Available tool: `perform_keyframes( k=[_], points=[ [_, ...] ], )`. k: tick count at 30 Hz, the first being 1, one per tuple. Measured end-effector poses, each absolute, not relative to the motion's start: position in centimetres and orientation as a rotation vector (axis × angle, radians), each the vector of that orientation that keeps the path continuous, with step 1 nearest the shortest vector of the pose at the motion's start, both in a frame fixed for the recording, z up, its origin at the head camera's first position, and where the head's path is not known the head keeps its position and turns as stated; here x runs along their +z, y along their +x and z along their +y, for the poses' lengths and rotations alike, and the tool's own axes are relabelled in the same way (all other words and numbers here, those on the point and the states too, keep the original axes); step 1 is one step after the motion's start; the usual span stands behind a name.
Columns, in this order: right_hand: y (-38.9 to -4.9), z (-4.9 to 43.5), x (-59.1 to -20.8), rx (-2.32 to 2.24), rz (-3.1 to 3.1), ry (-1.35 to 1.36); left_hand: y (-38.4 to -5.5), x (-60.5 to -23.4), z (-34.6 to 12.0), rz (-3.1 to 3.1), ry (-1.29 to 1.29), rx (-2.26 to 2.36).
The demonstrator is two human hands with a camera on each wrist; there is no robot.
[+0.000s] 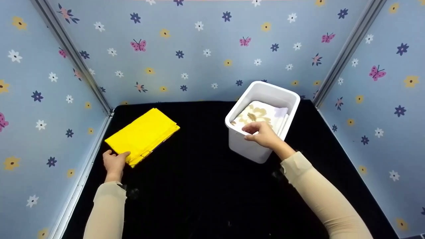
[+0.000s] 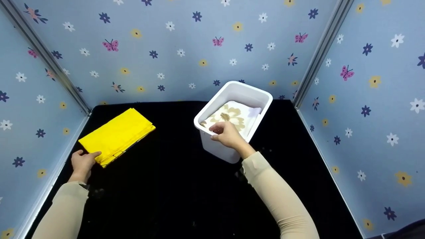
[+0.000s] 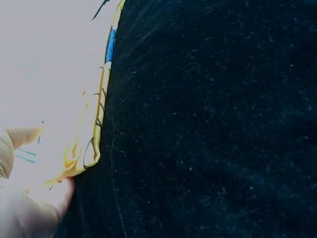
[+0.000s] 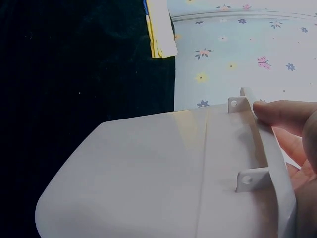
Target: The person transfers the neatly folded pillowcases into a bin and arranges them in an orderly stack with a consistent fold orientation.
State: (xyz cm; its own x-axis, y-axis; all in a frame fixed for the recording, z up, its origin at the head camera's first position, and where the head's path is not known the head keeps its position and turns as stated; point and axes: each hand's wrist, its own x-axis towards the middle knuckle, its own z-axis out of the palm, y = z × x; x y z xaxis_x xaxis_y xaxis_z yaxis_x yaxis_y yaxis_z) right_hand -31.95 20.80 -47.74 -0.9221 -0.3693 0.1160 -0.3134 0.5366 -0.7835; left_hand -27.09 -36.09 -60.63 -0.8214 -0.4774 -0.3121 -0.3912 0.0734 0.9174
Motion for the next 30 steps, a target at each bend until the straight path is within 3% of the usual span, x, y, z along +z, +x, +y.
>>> perform_keyframes(
  k=[30],
  points=[
    [-32.0,20.8,-47.9,-1.388,2.686,-0.621,-28.7,-60.7,-34.9,-2.054,0.941,-2.196]
  ],
)
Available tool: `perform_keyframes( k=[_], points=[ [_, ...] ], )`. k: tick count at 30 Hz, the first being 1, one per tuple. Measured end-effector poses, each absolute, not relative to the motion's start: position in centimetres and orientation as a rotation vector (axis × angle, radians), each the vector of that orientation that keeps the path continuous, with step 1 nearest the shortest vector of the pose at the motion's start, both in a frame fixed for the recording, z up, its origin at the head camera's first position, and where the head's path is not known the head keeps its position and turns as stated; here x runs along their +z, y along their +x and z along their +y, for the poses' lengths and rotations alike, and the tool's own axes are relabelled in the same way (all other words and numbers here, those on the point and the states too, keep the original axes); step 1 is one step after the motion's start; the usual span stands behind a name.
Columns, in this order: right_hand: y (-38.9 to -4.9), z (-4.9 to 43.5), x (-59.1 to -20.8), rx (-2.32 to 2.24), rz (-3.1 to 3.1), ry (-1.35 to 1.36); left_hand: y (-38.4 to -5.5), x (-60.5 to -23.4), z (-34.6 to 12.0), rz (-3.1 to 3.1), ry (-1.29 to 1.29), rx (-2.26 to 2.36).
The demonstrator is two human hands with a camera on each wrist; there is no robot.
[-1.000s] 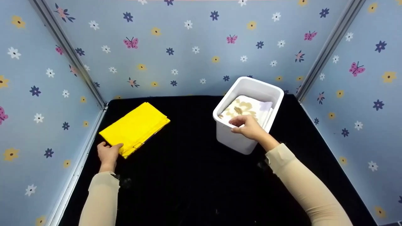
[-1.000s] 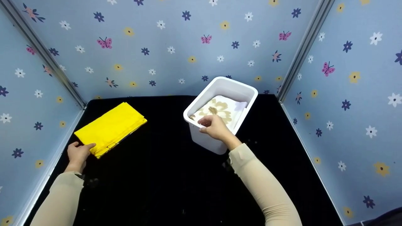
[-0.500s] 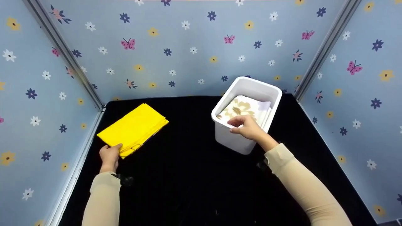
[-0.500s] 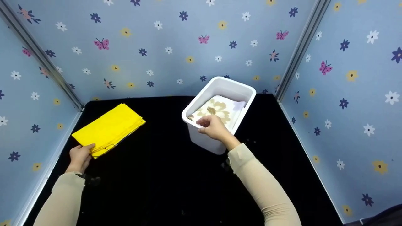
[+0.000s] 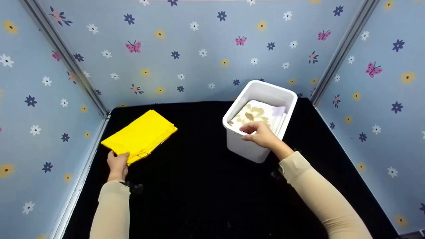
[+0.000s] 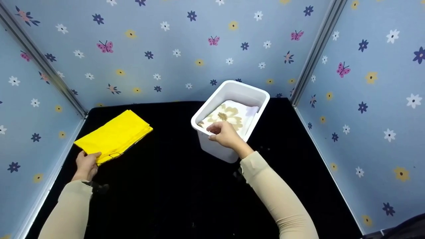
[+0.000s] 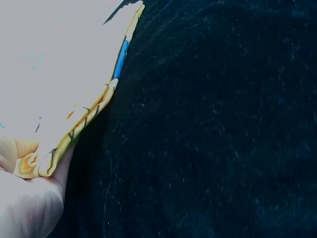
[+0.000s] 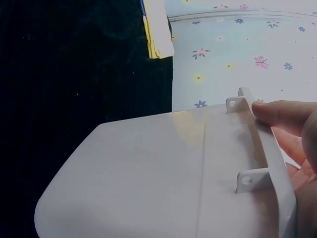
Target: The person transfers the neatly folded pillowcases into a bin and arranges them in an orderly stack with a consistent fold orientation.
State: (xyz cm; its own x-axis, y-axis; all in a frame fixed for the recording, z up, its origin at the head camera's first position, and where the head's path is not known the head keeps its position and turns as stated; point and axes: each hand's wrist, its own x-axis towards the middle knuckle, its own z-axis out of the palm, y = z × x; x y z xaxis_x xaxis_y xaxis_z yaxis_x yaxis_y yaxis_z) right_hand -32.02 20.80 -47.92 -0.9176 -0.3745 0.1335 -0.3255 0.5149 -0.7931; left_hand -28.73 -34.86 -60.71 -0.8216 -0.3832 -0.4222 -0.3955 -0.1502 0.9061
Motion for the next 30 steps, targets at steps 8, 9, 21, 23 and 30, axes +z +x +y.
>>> perform_keyframes(
  k=[8,9,21,23,30],
  points=[
    [-32.0,20.8,-48.0,-1.377,2.680,-0.621,-29.0,-58.9,-34.4,2.028,-0.943,2.263],
    [-31.9,20.9,-48.0,-1.378,2.679,-0.621,-29.0,-58.5,-34.2,2.023,-0.938,2.281],
    [-31.9,20.9,-47.9,-1.377,2.682,-0.597,-30.7,-53.5,-32.2,1.902,-0.885,2.510],
    [-31.9,20.8,-47.9,-1.378,2.680,-0.600,-31.1,-53.0,-32.0,1.880,-0.863,2.542],
    [-31.9,20.8,-47.9,-1.374,2.687,-0.620,-32.1,-51.1,-31.0,1.868,-0.744,2.621]
  ],
)
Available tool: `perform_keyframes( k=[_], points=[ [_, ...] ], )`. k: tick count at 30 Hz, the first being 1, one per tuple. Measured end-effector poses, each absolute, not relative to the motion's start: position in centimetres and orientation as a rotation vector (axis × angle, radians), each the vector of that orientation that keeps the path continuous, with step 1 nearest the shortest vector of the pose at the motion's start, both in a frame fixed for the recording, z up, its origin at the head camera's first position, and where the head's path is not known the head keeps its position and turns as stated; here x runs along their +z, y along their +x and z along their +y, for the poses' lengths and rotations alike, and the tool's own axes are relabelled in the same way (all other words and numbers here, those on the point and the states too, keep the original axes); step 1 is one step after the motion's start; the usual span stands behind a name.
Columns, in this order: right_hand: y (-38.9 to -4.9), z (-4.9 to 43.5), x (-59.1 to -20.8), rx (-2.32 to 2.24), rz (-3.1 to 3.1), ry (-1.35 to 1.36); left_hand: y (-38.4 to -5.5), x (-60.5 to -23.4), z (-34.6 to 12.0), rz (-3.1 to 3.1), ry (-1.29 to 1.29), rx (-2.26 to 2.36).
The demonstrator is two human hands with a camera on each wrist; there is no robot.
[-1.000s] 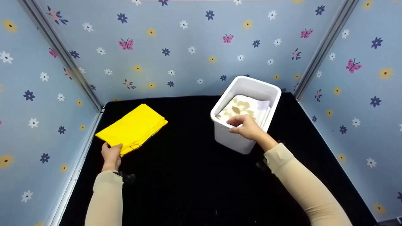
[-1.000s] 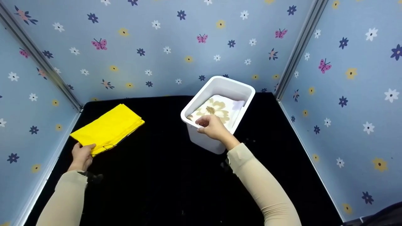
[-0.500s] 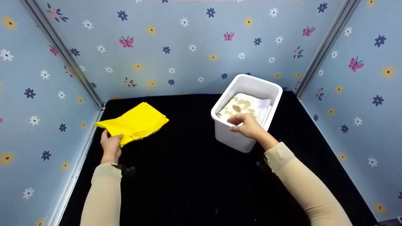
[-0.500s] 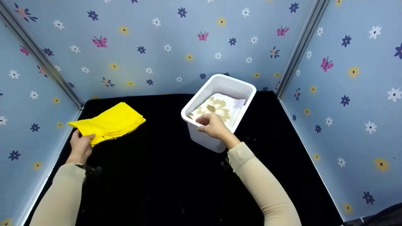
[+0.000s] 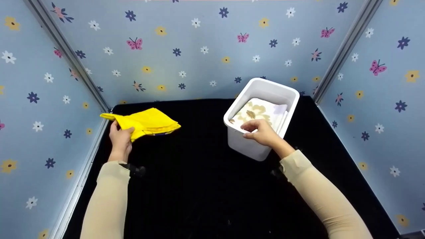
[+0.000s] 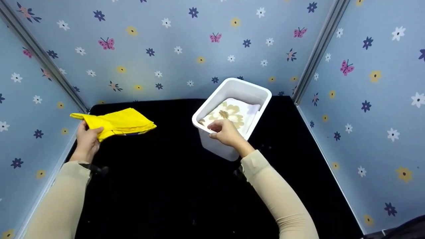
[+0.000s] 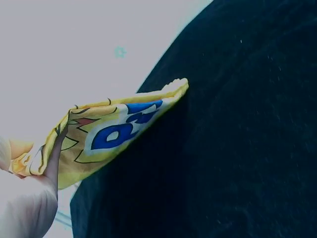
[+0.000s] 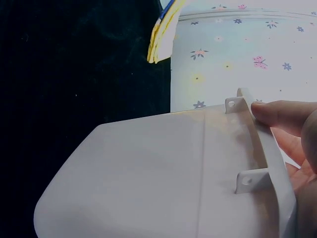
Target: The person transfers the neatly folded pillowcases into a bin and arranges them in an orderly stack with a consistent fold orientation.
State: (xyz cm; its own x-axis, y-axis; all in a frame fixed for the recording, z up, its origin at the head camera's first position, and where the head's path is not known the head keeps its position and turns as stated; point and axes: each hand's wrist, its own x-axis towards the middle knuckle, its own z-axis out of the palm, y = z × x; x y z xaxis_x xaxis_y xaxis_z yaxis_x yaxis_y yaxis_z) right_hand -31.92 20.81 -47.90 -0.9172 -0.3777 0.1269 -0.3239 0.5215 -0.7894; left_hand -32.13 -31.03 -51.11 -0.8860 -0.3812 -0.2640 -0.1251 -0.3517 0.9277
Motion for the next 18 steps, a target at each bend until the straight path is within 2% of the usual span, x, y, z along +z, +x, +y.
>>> perform_keyframes(
  k=[18],
  points=[
    [-31.8,20.8,-47.8,-1.369,2.701,-0.602,-33.8,-47.8,-27.8,-1.853,0.473,-2.282]
  ],
)
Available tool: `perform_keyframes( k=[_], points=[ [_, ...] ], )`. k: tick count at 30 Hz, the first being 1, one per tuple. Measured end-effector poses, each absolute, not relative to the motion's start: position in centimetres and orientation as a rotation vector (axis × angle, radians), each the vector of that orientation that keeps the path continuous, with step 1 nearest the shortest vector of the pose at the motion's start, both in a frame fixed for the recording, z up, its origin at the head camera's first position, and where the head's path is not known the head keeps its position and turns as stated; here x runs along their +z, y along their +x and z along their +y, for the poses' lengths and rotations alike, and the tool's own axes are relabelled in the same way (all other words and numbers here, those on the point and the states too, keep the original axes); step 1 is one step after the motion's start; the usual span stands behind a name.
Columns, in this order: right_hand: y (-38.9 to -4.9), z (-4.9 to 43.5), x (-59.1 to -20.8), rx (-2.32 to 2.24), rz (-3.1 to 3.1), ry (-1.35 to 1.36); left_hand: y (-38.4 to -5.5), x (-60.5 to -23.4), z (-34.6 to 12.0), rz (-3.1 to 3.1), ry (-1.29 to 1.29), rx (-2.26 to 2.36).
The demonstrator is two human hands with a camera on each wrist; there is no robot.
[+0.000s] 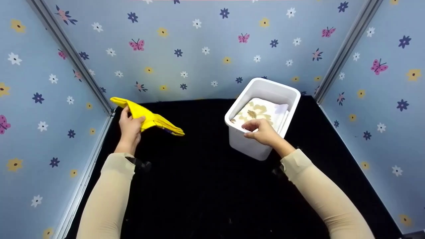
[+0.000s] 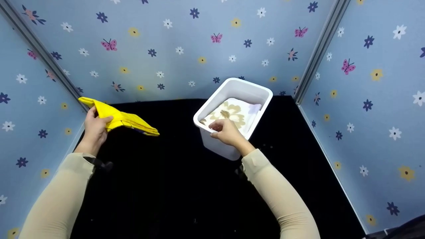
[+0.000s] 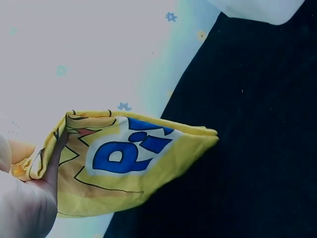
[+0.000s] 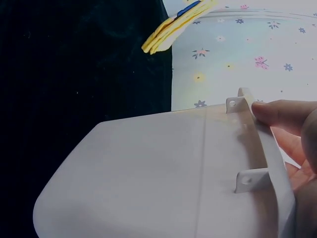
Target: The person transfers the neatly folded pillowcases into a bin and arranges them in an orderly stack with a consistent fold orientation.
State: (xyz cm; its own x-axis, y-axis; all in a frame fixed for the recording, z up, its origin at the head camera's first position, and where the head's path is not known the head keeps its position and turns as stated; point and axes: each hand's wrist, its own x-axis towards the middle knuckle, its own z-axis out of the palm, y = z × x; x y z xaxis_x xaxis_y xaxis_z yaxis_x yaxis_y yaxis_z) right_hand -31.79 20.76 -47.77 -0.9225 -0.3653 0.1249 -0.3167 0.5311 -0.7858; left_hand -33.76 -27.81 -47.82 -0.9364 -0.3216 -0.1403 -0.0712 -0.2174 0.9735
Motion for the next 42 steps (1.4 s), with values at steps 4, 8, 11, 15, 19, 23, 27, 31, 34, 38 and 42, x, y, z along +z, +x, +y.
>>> perform_keyframes(
  k=[4,8,11,15,19,23,27,31,34,38,42],
  points=[
    [-31.8,20.8,-47.7,-1.374,2.708,-0.593,-33.8,-47.0,-27.0,-1.888,0.435,-2.275],
    [-31.8,20.7,-47.7,-1.375,2.730,-0.593,-33.6,-46.2,-26.3,-1.928,0.383,-2.285],
    [-31.7,20.4,-47.6,-1.371,2.767,-0.606,-33.5,-45.6,-25.9,-1.981,0.330,-2.283],
    [-31.4,19.8,-47.1,-1.424,2.817,-0.643,-33.3,-44.8,-25.3,-2.055,0.292,-2.289],
    [-30.8,18.9,-46.4,-1.530,2.810,-0.743,-33.1,-43.9,-24.6,-2.112,0.294,-2.287],
    [-30.0,17.7,-45.9,-1.603,2.727,-0.833,-32.9,-43.2,-23.8,-2.123,0.261,-2.309],
    [-29.5,16.5,-46.1,-1.629,2.653,-0.855,-32.8,-42.6,-23.1,-2.129,0.195,-2.344],
    [-28.8,15.4,-46.7,-1.655,2.551,-0.818,-32.5,-42.1,-22.5,-2.163,0.131,-2.370],
    [-28.4,14.6,-47.5,-1.661,2.486,-0.765,-32.4,-41.8,-22.1,-2.186,0.097,-2.388],
    [-28.3,13.5,-49.0,-1.699,2.402,-0.656,-32.1,-41.2,-21.7,-2.172,0.043,-2.433],
    [-28.4,12.3,-50.7,-1.785,2.260,-0.500,-31.8,-40.7,-21.2,-2.145,-0.048,-2.494]
  ],
)
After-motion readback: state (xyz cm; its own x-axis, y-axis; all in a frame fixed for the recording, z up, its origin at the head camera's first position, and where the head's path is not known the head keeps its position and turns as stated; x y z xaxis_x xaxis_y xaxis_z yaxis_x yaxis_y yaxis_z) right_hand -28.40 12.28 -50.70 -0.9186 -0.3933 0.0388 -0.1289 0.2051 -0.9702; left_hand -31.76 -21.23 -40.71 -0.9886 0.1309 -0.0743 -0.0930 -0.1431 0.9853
